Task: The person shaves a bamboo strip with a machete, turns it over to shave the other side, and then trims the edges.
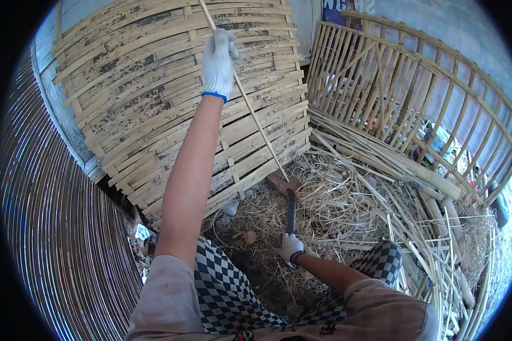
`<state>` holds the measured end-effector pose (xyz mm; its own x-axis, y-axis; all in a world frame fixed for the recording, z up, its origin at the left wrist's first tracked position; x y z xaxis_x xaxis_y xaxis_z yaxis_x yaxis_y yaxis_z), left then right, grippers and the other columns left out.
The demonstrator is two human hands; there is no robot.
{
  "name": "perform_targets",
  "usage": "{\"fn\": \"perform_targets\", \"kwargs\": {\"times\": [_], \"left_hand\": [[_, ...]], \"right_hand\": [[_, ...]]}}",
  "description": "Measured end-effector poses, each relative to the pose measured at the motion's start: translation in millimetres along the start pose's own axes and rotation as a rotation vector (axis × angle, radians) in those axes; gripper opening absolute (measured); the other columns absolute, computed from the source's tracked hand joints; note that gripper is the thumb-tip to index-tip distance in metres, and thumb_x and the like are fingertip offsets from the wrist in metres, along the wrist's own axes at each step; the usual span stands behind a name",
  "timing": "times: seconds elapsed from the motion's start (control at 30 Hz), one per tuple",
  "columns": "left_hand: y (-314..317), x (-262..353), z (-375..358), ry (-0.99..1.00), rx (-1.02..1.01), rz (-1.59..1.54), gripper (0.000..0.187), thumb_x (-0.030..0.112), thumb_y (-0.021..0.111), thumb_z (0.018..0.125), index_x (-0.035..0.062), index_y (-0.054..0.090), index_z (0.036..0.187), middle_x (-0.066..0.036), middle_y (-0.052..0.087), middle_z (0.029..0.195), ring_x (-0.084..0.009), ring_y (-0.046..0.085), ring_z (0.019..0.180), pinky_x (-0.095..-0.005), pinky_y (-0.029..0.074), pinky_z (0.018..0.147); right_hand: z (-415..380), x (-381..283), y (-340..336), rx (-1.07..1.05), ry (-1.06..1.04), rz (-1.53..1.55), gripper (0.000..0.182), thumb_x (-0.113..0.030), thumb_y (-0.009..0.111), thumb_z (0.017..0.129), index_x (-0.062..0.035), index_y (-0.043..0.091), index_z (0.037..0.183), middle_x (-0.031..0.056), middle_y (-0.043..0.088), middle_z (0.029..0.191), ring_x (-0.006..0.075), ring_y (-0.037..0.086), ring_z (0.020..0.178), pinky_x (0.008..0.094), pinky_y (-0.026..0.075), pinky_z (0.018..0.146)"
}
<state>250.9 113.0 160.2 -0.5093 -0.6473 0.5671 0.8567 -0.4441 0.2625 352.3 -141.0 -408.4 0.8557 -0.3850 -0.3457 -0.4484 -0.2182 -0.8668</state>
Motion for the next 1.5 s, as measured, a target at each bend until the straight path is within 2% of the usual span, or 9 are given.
{"fn": "perform_targets", "kwargs": {"times": [0.23,0.4,0.53,0.63,0.9,1.0,1.07,1.27,1.5], "left_hand": [[-31.1,31.6,22.1,0.016,0.062,0.058,0.049,0.043,0.057,0.106,0.0003,0.059,0.129,-0.006,0.062,0.095,-0.0165,0.062,0.077,-0.0336,0.055,0.078],[-25.7,87.6,25.5,0.053,0.012,-0.21,0.039,0.041,0.055,0.106,0.002,0.06,0.113,-0.007,0.06,0.087,-0.0184,0.06,0.072,-0.0323,0.053,0.072],[-22.7,89.4,29.4,-0.039,0.029,-0.321,0.036,0.048,0.057,0.105,0.0122,0.061,0.109,0.0,0.06,0.077,-0.0113,0.056,0.06,-0.0259,0.043,0.048],[-22.8,91.6,20.8,-0.152,-0.08,-0.185,0.043,0.054,0.06,0.102,0.0118,0.063,0.112,-0.001,0.066,0.081,-0.0116,0.061,0.061,-0.0249,0.045,0.048],[-8.2,98.7,8.2,-0.214,-0.378,-0.223,0.046,0.059,0.058,0.1,0.0133,0.063,0.096,0.007,0.04,0.057,-0.006,0.035,0.042,-0.0247,0.028,0.039],[-4.5,104.6,2.3,-0.208,-0.349,-0.256,0.046,0.058,0.055,0.102,0.0141,0.063,0.092,0.008,0.037,0.055,-0.0059,0.031,0.039,-0.0249,0.024,0.037],[-3.9,107.0,3.6,-0.206,-0.35,-0.283,0.045,0.057,0.054,0.104,0.0147,0.063,0.091,0.008,0.036,0.055,-0.006,0.029,0.038,-0.025,0.022,0.036],[17.9,106.7,-0.7,-0.259,-0.438,-0.38,0.043,0.056,0.055,0.104,0.0156,0.062,0.089,0.008,0.035,0.054,-0.0059,0.028,0.038,-0.0253,0.021,0.036],[55.3,111.4,-13.9,-0.189,-0.363,-0.353,0.045,0.055,0.058,0.103,0.0129,0.06,0.088,0.007,0.037,0.054,-0.0061,0.031,0.038,-0.026,0.022,0.035]], "right_hand": [[11.5,15.2,9.2,0.081,0.178,0.134,0.069,-0.035,0.082,0.083,-0.0036,0.043,0.131,0.0255,0.056,0.128,0.0431,0.067,0.112,0.0498,0.058,0.092],[34.9,39.0,34.6,0.11,0.207,0.268,0.077,-0.029,0.081,0.079,-0.0017,0.036,0.135,0.0274,0.058,0.131,0.0414,0.065,0.117,0.0484,0.056,0.094],[33.9,42.7,11.0,0.079,0.225,0.557,0.052,-0.028,0.074,0.08,0.0019,0.051,0.117,0.0214,0.068,0.104,0.0364,0.07,0.102,0.0464,0.056,0.088],[38.4,45.2,-12.8,-0.03,0.23,0.735,0.032,-0.027,0.068,0.083,0.0021,0.06,0.094,0.017,0.069,0.084,0.0328,0.071,0.084,0.0446,0.056,0.077],[35.4,28.4,-98.9,-0.324,-0.105,1.203,0.013,-0.015,0.06,0.093,-0.0056,0.06,0.084,0.0081,0.059,0.07,0.0206,0.062,0.058,0.0334,0.051,0.05],[-29.5,-1.0,-145.3,-0.417,0.16,1.582,0.014,-0.015,0.059,0.097,-0.0045,0.065,0.091,0.0067,0.066,0.076,0.0188,0.066,0.063,0.0341,0.054,0.058],[-47.6,-5.8,-179.2,-0.156,-0.202,1.249,0.01,-0.014,0.063,0.096,-0.0049,0.06,0.098,0.0038,0.062,0.074,0.0156,0.061,0.055,0.0294,0.052,0.051],[-165.2,-86.7,-308.9,0.216,-0.295,1.101,0.025,-0.02,0.059,0.101,-0.0041,0.057,0.12,0.0019,0.061,0.076,0.0103,0.057,0.052,0.0244,0.046,0.047],[-179.1,-135.9,-382.8,0.657,-0.473,0.717,0.024,-0.015,0.052,0.097,0.0002,0.056,0.116,0.0067,0.06,0.075,0.0155,0.061,0.063,0.0314,0.049,0.059]]}}
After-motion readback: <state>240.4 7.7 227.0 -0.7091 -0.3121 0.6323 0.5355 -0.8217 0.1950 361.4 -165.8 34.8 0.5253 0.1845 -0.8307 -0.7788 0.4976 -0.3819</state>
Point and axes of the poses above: each hand's wrist, its own z-axis towards the middle knuckle, its own y-axis out of the palm, x = y × z, the point moved 6 cm from there along z, towards the middle knuckle
